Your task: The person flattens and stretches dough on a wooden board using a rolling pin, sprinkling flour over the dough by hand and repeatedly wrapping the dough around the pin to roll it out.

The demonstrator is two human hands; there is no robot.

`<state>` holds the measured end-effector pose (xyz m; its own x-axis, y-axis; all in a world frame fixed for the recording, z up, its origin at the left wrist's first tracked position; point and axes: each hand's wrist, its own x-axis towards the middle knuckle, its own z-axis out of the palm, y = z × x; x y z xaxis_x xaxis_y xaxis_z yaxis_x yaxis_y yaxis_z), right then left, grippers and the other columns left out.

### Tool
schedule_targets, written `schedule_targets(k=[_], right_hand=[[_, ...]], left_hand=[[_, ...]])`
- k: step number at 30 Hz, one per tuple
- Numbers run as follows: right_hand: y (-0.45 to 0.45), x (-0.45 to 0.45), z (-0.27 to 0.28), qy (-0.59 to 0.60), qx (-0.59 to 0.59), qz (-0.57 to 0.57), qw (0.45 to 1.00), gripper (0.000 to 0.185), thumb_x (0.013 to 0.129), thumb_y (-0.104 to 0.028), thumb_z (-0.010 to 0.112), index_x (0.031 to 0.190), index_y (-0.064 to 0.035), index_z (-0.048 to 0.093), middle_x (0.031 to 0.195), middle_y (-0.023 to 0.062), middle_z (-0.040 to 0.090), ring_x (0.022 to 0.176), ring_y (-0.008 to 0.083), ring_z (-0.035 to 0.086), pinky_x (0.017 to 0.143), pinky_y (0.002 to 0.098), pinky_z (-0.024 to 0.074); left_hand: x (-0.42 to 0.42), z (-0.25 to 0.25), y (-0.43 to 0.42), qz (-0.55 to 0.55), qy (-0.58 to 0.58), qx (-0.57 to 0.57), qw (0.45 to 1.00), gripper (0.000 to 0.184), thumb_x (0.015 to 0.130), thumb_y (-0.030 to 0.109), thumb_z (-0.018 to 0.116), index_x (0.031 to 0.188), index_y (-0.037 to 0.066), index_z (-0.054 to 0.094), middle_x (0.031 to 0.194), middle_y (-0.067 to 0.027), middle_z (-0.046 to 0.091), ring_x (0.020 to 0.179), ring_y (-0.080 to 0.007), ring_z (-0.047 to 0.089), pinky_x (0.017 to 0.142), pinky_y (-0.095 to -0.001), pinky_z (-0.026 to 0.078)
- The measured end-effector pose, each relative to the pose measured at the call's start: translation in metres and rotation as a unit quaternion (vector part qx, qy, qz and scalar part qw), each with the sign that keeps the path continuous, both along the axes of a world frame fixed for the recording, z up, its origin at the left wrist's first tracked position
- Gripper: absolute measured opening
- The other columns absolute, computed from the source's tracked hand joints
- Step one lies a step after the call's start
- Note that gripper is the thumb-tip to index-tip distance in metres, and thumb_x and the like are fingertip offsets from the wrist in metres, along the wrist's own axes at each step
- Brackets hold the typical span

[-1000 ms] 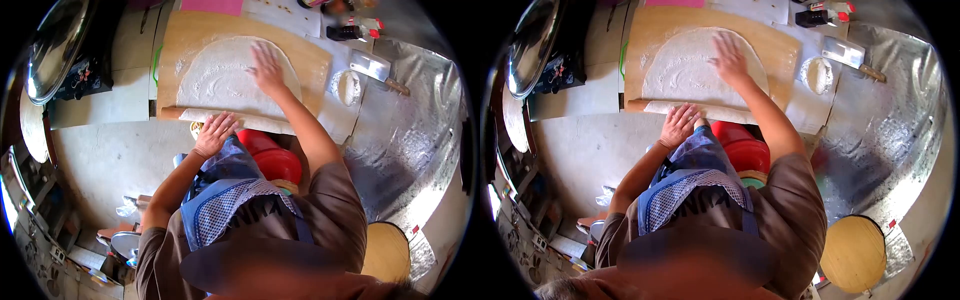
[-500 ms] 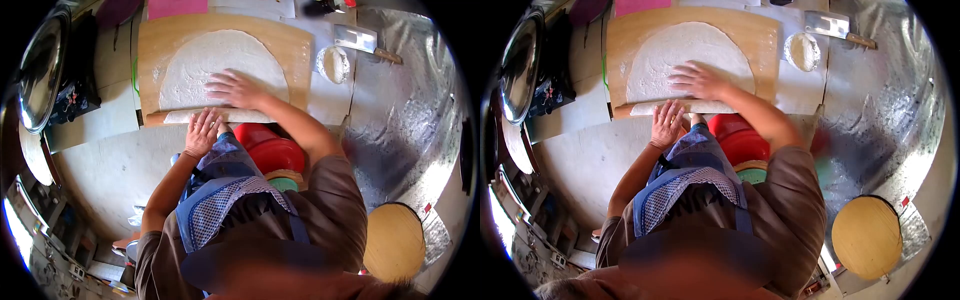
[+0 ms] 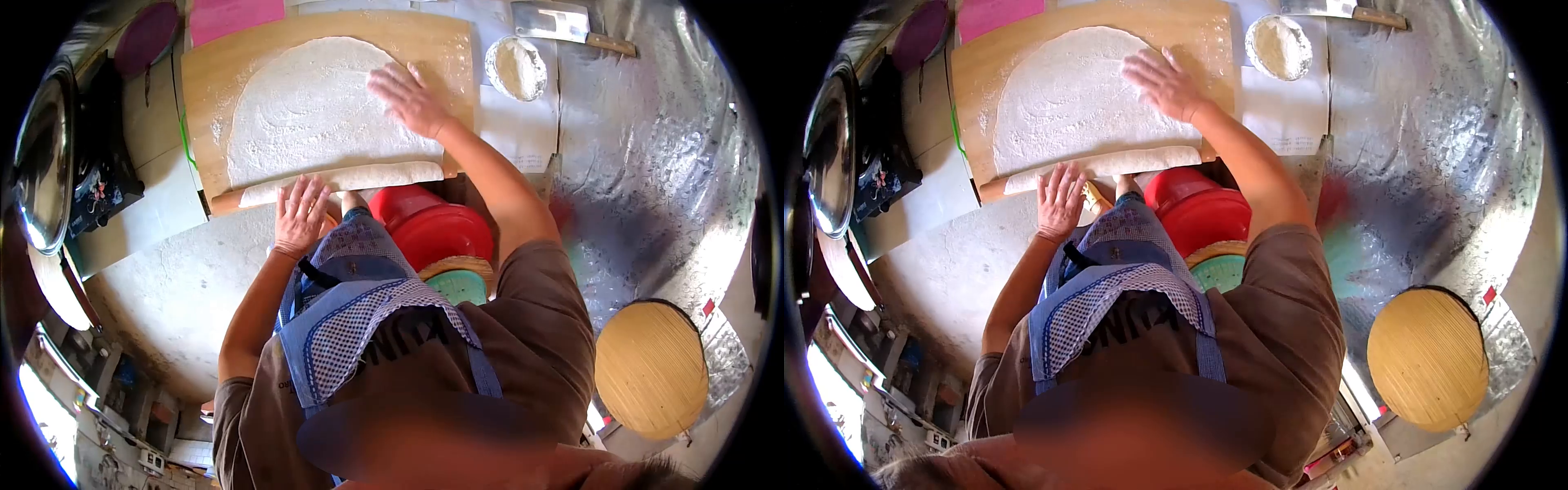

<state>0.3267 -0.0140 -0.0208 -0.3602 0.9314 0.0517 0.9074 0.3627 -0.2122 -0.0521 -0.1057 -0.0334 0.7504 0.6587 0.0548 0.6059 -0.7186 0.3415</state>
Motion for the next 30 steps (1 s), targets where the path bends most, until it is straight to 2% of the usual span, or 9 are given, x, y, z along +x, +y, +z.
schedule_targets(k=[10, 13, 19, 20, 22, 23, 25, 27, 30], right_hand=[[-0.051, 0.062, 0.038, -0.118, -0.102, 0.182, 0.971, 0.052, 0.095, -0.026, 0.060, 0.145, -0.0248, 0.047, 0.156, -0.0047, 0.040, 0.145, 0.0215, 0.035, 0.122, 0.0480, 0.0272], [-0.010, 0.027, 0.044, 0.184, -0.036, -0.048, 0.981, 0.041, 0.095, -0.012, 0.057, 0.136, -0.0143, 0.056, 0.136, 0.0078, 0.061, 0.121, 0.0300, 0.060, 0.102, 0.0404, 0.0483], [0.027, -0.086, 0.086, 0.586, -0.104, -0.180, 0.783, 0.039, 0.102, -0.022, 0.046, 0.137, -0.0087, 0.055, 0.144, 0.0126, 0.053, 0.134, 0.0269, 0.049, 0.113, 0.0396, 0.0367], [0.027, -0.112, 0.091, 0.714, -0.090, -0.183, 0.670, 0.041, 0.103, -0.026, 0.042, 0.138, -0.0077, 0.054, 0.147, 0.0138, 0.050, 0.140, 0.0273, 0.043, 0.116, 0.0407, 0.0314], [0.030, -0.156, 0.078, 0.722, -0.108, -0.154, 0.666, 0.047, 0.105, -0.035, 0.037, 0.140, -0.0078, 0.052, 0.153, 0.0153, 0.043, 0.147, 0.0319, 0.032, 0.120, 0.0457, 0.0211], [0.034, -0.148, 0.060, 0.518, 0.063, -0.059, 0.851, 0.048, 0.105, -0.037, 0.038, 0.142, -0.0095, 0.049, 0.154, 0.0150, 0.040, 0.147, 0.0333, 0.029, 0.120, 0.0498, 0.0198], [0.034, -0.128, 0.060, 0.418, 0.034, -0.121, 0.900, 0.047, 0.104, -0.036, 0.040, 0.141, -0.0093, 0.048, 0.154, 0.0149, 0.040, 0.147, 0.0350, 0.029, 0.119, 0.0519, 0.0198], [0.020, -0.106, 0.059, 0.287, 0.006, -0.175, 0.942, 0.045, 0.100, -0.030, 0.050, 0.141, -0.0099, 0.048, 0.152, 0.0143, 0.041, 0.146, 0.0368, 0.029, 0.118, 0.0556, 0.0201], [-0.038, -0.077, 0.051, 0.180, 0.028, -0.137, 0.974, 0.053, 0.094, -0.028, 0.061, 0.143, -0.0109, 0.047, 0.154, 0.0125, 0.039, 0.146, 0.0369, 0.029, 0.118, 0.0581, 0.0194]], left_hand=[[0.020, 0.020, 0.024, 0.033, 0.023, -0.034, 0.999, 0.066, 0.090, 0.031, 0.064, 0.149, 0.015, 0.040, 0.160, -0.0091, 0.033, 0.150, -0.0301, 0.024, 0.119, -0.0607, 0.013], [0.052, 0.042, 0.078, 0.059, 0.051, -0.015, 0.997, 0.070, 0.090, 0.038, 0.062, 0.150, 0.011, 0.039, 0.157, -0.0098, 0.037, 0.148, -0.0311, 0.028, 0.119, -0.0594, 0.016], [0.090, 0.059, 0.150, 0.156, -0.128, -0.054, 0.978, 0.068, 0.100, 0.047, 0.046, 0.154, 0.008, 0.031, 0.160, -0.0127, 0.031, 0.151, -0.0319, 0.021, 0.122, -0.0536, 0.012], [0.103, 0.072, 0.152, 0.207, -0.286, -0.152, 0.923, 0.070, 0.103, 0.051, 0.040, 0.155, 0.006, 0.028, 0.162, -0.0134, 0.026, 0.152, -0.0314, 0.018, 0.123, -0.0503, 0.010], [0.138, 0.090, 0.143, 0.227, -0.606, -0.557, 0.521, 0.084, 0.102, 0.065, 0.026, 0.158, 0.004, 0.014, 0.166, -0.0112, 0.014, 0.153, -0.0248, 0.011, 0.124, -0.0407, 0.008], [0.144, 0.104, 0.140, 0.234, -0.604, -0.567, 0.509, 0.083, 0.102, 0.064, 0.026, 0.158, 0.003, 0.014, 0.166, -0.0120, 0.014, 0.153, -0.0253, 0.011, 0.124, -0.0402, 0.008], [0.147, 0.120, 0.126, 0.230, -0.605, -0.581, 0.493, 0.083, 0.103, 0.063, 0.025, 0.158, 0.003, 0.014, 0.166, -0.0127, 0.014, 0.153, -0.0258, 0.011, 0.123, -0.0397, 0.008], [0.120, 0.113, 0.113, 0.160, -0.548, -0.582, 0.580, 0.077, 0.105, 0.057, 0.029, 0.158, 0.002, 0.016, 0.165, -0.0131, 0.018, 0.153, -0.0272, 0.013, 0.123, -0.0401, 0.010], [0.059, 0.074, 0.107, 0.155, -0.204, -0.121, 0.959, 0.063, 0.104, 0.039, 0.044, 0.155, 0.005, 0.029, 0.162, -0.0126, 0.028, 0.152, -0.0336, 0.016, 0.123, -0.0503, 0.007]])
